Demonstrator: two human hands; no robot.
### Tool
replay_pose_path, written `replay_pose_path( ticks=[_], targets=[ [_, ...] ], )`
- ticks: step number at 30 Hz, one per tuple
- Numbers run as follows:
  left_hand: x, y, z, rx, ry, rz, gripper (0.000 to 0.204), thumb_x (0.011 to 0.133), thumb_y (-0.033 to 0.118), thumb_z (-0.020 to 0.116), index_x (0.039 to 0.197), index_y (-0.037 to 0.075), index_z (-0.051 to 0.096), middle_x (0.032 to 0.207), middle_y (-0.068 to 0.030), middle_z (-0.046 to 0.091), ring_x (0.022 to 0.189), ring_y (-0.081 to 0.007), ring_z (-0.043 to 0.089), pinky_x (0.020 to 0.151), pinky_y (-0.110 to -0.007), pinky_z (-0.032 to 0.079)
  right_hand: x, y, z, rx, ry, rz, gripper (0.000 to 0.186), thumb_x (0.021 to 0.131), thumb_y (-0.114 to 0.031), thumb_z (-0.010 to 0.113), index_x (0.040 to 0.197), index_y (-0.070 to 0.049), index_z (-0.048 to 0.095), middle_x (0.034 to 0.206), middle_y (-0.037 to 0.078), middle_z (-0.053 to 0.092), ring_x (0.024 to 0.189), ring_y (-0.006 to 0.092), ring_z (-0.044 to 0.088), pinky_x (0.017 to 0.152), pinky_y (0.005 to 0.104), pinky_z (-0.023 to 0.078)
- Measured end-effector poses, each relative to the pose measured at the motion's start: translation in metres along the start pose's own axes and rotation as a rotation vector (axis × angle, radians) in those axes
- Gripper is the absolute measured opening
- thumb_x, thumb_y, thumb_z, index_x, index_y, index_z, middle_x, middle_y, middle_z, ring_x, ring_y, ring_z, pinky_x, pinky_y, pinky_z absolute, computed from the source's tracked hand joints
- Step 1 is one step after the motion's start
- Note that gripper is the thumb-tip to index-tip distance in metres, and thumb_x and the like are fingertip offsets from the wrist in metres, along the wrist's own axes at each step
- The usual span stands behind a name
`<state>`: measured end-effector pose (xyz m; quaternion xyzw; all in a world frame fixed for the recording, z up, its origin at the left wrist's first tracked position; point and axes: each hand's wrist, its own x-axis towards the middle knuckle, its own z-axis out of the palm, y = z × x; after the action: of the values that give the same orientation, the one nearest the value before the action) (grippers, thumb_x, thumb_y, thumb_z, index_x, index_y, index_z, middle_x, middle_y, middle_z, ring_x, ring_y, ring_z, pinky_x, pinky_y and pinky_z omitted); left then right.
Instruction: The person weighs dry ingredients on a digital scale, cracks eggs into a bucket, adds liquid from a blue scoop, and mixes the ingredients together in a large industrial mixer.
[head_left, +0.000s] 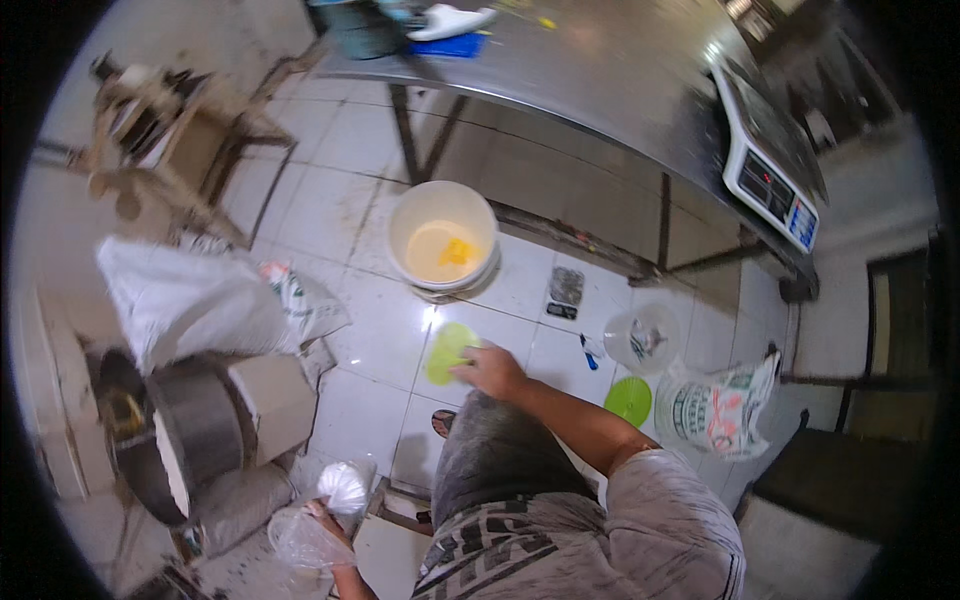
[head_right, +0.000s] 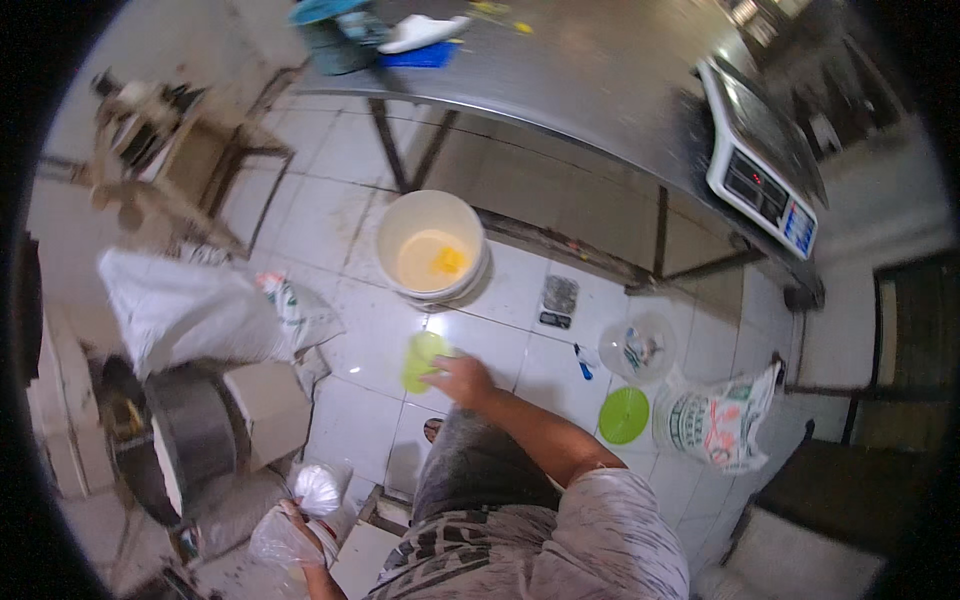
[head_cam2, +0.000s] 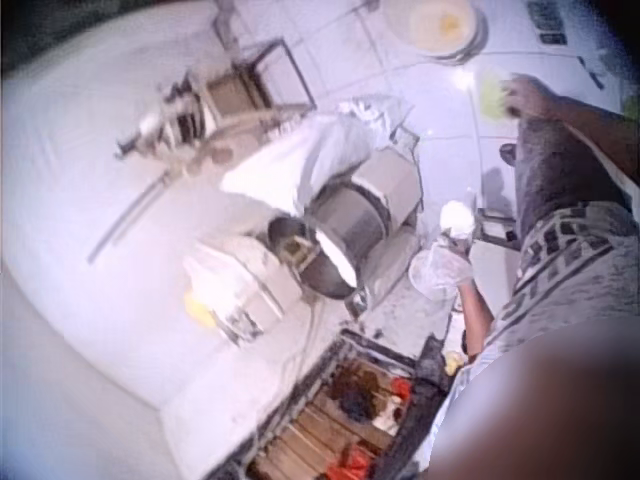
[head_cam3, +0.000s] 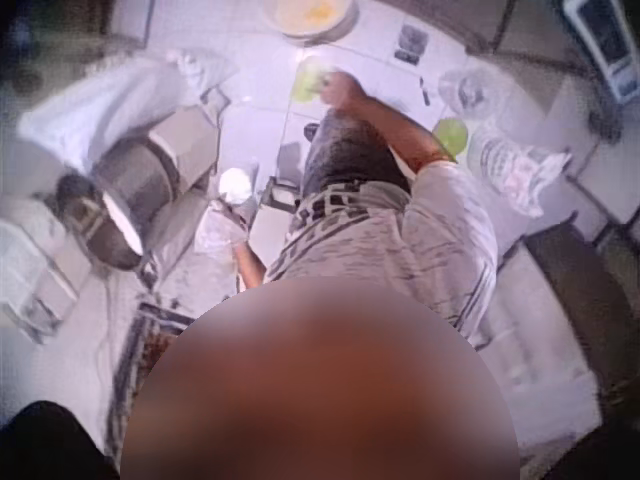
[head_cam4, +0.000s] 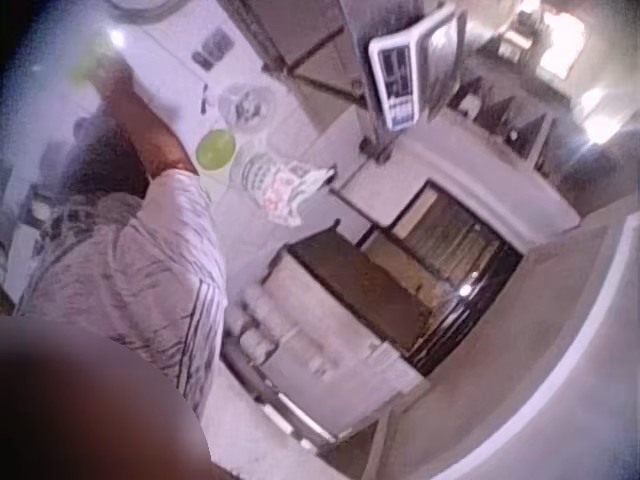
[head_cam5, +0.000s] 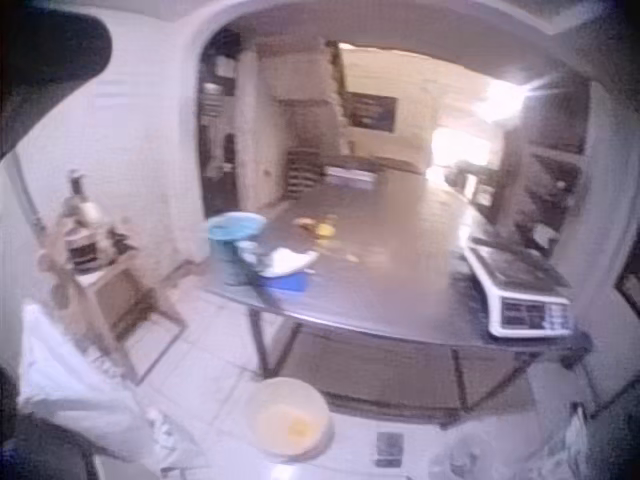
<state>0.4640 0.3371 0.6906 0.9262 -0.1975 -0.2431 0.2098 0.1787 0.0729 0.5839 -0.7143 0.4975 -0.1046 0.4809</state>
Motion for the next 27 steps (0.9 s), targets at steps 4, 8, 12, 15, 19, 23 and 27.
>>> replay_pose_path(
  ticks=[4,8,12,15,19,23,27],
  targets=[
    [-0.022,0.019,0.088,-0.012,-0.153,0.186,0.044,0.098,0.035,0.034,0.092,-0.001,0.058,0.085,-0.0116,0.061,0.075,-0.0226,0.055,0.069,-0.036,0.043,-0.066,0.198,-0.011,-0.202,0.335,0.336,0.039,0.081,-0.041,0.057,0.095,-0.006,0.066,0.088,0.02,0.063,0.085,0.0352,0.06,0.076,0.0441,0.046],
    [-0.036,0.031,0.21,-0.128,-0.302,0.247,0.041,0.096,0.036,0.039,0.087,0.0,0.057,0.08,-0.0081,0.059,0.071,-0.0179,0.054,0.067,-0.031,0.043,-0.063,0.331,-0.052,-0.305,0.439,0.623,0.037,0.084,-0.037,0.052,0.092,-0.003,0.065,0.088,0.022,0.063,0.085,0.0368,0.059,0.076,0.0446,0.047],
    [-0.039,0.042,0.322,-0.125,-0.432,0.254,0.04,0.096,0.036,0.04,0.087,0.001,0.057,0.079,-0.0077,0.058,0.071,-0.0169,0.053,0.067,-0.03,0.043,0.015,0.456,-0.045,-0.294,0.577,0.627,0.038,0.085,-0.036,0.051,0.086,-0.001,0.064,0.088,0.023,0.062,0.085,0.0369,0.059,0.074,0.0453,0.047],
    [-0.035,0.056,0.409,-0.159,-0.565,0.295,0.039,0.095,0.036,0.041,0.086,0.001,0.057,0.078,-0.0073,0.058,0.071,-0.0162,0.053,0.067,-0.029,0.043,0.059,0.562,-0.038,-0.303,0.696,0.629,0.039,0.086,-0.037,0.051,0.083,0.0,0.063,0.086,0.023,0.062,0.083,0.0377,0.06,0.074,0.0462,0.047],
    [-0.03,0.063,0.472,-0.027,-0.626,0.427,0.035,0.095,0.034,0.042,0.088,0.003,0.057,0.08,-0.0086,0.057,0.071,-0.0175,0.054,0.066,-0.028,0.043,0.104,0.613,-0.039,-0.168,0.717,0.766,0.037,0.085,-0.035,0.053,0.087,0.001,0.062,0.084,0.023,0.063,0.08,0.0398,0.06,0.075,0.0455,0.047],
    [-0.02,0.064,0.511,0.084,-0.682,0.478,0.035,0.095,0.033,0.041,0.089,0.003,0.057,0.082,-0.0094,0.057,0.072,-0.0185,0.054,0.066,-0.029,0.043,0.103,0.638,-0.038,-0.004,0.734,0.789,0.033,0.08,-0.025,0.057,0.101,0.001,0.059,0.095,0.024,0.061,0.086,0.0387,0.06,0.078,0.0438,0.048],
    [-0.021,0.063,0.508,0.142,-0.63,0.438,0.035,0.095,0.033,0.04,0.089,0.003,0.057,0.082,-0.0097,0.057,0.072,-0.0187,0.054,0.066,-0.029,0.043,0.049,0.577,-0.073,0.035,0.797,0.647,0.032,0.08,-0.024,0.059,0.105,-0.005,0.055,0.097,0.019,0.061,0.09,0.0349,0.06,0.079,0.0439,0.047]
  ],
)
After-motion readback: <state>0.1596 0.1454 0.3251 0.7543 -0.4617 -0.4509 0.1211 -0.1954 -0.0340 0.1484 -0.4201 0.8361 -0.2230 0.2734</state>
